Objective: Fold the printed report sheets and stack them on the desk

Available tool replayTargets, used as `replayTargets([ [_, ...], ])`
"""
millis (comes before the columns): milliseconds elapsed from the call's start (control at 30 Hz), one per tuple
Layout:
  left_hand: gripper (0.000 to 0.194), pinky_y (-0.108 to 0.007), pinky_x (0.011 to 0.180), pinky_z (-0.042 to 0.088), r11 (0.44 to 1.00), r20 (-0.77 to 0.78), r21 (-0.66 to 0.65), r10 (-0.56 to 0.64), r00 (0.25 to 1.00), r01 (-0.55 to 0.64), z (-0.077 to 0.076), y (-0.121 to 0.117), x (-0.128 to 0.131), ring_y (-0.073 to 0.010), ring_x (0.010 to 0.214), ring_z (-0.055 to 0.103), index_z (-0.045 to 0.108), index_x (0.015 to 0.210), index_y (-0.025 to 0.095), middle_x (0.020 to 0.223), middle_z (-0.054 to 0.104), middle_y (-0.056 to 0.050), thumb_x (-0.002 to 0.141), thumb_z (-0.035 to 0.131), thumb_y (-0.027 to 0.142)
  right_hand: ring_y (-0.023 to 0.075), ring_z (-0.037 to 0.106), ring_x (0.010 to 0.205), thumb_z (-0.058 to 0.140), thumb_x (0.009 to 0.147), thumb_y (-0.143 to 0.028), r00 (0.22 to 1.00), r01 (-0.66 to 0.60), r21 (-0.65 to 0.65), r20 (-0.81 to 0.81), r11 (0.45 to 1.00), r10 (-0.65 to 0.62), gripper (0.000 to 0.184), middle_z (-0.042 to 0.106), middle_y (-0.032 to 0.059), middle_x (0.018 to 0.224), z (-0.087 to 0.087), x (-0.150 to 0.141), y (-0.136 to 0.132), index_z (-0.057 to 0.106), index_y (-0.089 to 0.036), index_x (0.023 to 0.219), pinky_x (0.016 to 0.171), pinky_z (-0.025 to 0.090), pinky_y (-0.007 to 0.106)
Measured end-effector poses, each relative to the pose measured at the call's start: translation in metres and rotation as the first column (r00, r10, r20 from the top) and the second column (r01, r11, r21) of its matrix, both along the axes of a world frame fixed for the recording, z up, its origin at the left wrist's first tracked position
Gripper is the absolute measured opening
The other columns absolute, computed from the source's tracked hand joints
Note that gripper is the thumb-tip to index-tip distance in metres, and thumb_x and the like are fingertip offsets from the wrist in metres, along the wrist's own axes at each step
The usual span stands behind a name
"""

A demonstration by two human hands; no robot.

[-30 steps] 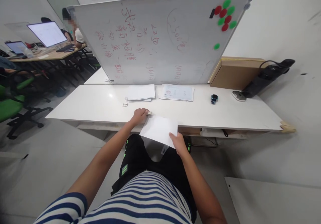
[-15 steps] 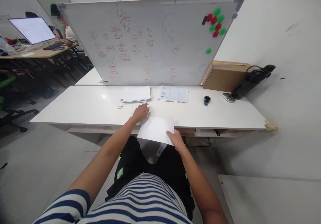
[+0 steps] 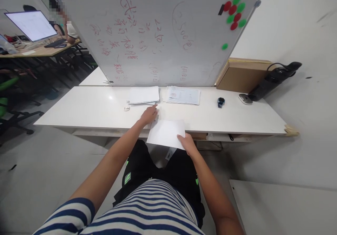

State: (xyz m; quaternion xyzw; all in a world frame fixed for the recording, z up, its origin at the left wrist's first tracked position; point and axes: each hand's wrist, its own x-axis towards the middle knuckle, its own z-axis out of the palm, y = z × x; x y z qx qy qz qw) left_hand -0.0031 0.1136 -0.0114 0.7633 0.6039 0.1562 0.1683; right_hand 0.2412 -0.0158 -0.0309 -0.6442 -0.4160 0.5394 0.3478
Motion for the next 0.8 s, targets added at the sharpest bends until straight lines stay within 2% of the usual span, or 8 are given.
replayTargets([
  [233, 0.052, -0.042, 0.099, 0.037, 0.998, 0.031, -0.060, 0.013, 0.999, -0.011, 0.0006, 0.0013, -0.0012, -0.0287, 0.129, 0.038, 0.032, 0.141, 0.018, 0.134, 0.052, -0.011, 0.094, 0.027, 0.039, 0.0230, 0.068, 0.077, 0.063, 0.069, -0.032, 1.000, 0.017, -0.011, -0.001, 1.000, -0.017, 0.035, 0.073, 0.0126, 0.093, -0.0007, -0.0037, 0.0020, 0.068, -0.009, 0.095, 0.063, 0.051, 0.028],
  [467, 0.049, -0.043, 0.098, 0.038, 0.999, -0.024, -0.040, 0.023, 0.999, -0.024, -0.0024, 0.0030, 0.0003, -0.0279, 0.128, 0.040, 0.037, 0.138, 0.022, 0.136, 0.051, -0.009, 0.093, 0.029, 0.040, 0.0242, 0.068, 0.081, 0.063, 0.069, -0.032, 1.000, 0.005, 0.005, -0.011, 1.000, -0.005, 0.038, 0.072, 0.0126, 0.097, -0.0075, -0.0045, 0.0038, 0.068, -0.010, 0.099, 0.066, 0.051, 0.029],
  [800, 0.051, -0.044, 0.099, 0.037, 0.996, -0.046, -0.065, 0.054, 0.997, -0.057, -0.0032, 0.0064, 0.0026, -0.0283, 0.126, 0.041, 0.038, 0.136, 0.023, 0.135, 0.052, -0.008, 0.089, 0.039, 0.041, 0.0249, 0.067, 0.084, 0.063, 0.069, -0.031, 1.000, 0.006, -0.009, 0.009, 1.000, -0.006, 0.039, 0.072, 0.0131, 0.098, 0.0006, -0.0065, 0.0022, 0.068, -0.009, 0.101, 0.069, 0.051, 0.030],
])
